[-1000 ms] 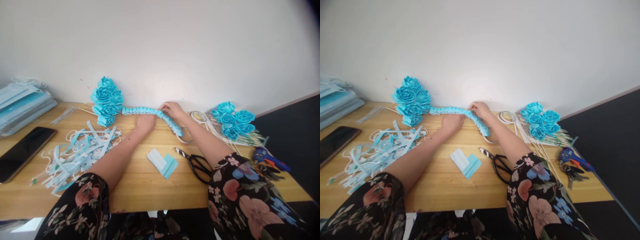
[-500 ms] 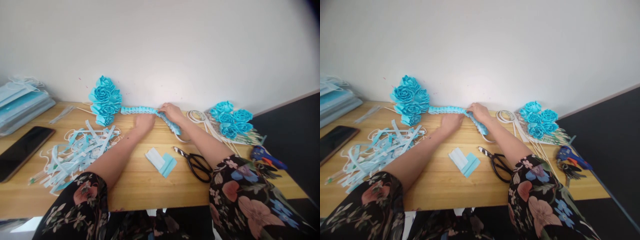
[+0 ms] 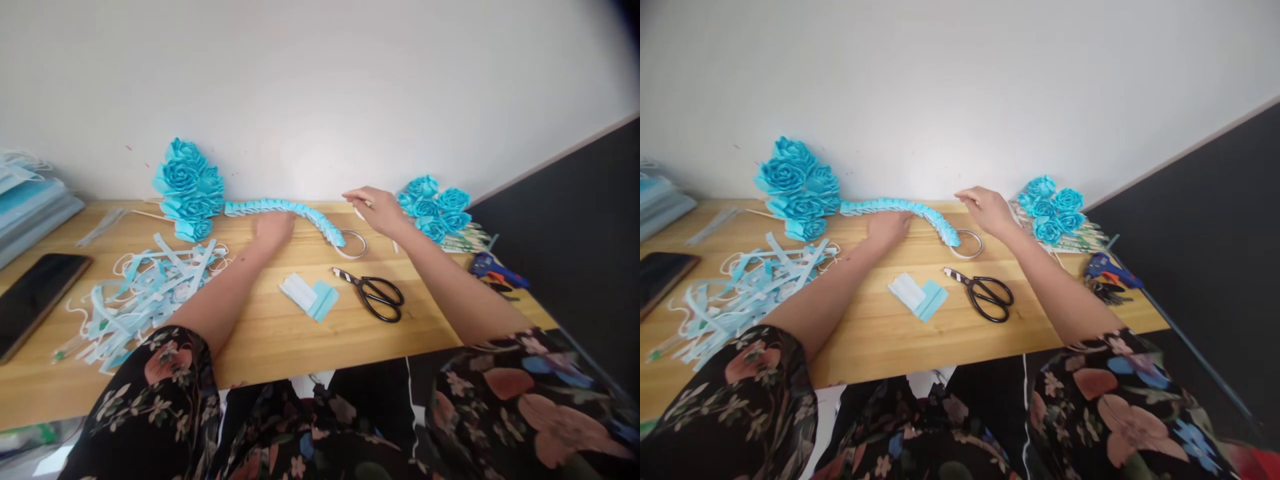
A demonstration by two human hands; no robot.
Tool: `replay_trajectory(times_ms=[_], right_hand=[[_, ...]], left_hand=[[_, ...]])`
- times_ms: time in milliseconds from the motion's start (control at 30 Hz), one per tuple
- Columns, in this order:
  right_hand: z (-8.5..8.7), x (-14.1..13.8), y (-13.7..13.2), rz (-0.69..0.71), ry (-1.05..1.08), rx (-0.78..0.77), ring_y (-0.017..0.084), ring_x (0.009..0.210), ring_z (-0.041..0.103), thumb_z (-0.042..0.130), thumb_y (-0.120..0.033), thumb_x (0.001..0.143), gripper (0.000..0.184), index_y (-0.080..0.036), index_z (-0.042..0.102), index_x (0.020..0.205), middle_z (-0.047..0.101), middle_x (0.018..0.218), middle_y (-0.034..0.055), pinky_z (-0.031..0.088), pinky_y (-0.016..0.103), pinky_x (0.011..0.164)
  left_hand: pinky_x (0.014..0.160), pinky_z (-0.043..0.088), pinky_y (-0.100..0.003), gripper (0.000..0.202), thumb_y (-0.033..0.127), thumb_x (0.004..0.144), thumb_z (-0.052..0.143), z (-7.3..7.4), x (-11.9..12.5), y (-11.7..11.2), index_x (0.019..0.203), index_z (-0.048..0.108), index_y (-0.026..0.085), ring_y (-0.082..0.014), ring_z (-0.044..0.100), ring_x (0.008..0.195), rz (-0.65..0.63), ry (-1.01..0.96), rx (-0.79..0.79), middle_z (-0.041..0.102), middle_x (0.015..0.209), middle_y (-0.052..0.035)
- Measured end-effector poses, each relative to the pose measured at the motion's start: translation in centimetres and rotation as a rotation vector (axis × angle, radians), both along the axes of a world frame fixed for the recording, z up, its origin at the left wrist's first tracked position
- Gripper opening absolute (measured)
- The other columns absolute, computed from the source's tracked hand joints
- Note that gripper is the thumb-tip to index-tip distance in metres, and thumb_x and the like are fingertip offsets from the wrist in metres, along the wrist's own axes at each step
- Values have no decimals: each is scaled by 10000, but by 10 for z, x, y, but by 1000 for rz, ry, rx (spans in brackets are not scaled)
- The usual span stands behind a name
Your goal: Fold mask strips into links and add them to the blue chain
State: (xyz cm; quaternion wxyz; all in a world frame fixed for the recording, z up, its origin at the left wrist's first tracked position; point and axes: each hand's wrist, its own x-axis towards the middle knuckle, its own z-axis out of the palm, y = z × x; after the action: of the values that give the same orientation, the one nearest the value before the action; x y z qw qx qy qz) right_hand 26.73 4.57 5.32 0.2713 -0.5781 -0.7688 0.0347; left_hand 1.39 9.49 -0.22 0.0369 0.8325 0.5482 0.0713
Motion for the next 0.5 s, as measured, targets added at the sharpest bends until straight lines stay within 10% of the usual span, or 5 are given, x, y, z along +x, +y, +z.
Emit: replay_trajectory(times_ms=[267,500], right_hand=[[-16,27,-145,-68,-72,-128,252,975,688,452,-329,966,319,-313,710,1153,740,1093,55,532,386,827],[-40,38,-127,-30,-199,-90,283,1063,646,486,-246,940,316,-231,712,1161,725,1126,96,501,434,928]], left_hand=[[916,484,-422,472,350,974,300,-3,-3,-1,1231,690,282,-315,654,1093,-4,-15,24,708,1203,-127],[958,475,-375,463,342,982,320,2,-9,-12,1316,639,330,-272,645,1119,-33,-32,56,682,1295,-60]])
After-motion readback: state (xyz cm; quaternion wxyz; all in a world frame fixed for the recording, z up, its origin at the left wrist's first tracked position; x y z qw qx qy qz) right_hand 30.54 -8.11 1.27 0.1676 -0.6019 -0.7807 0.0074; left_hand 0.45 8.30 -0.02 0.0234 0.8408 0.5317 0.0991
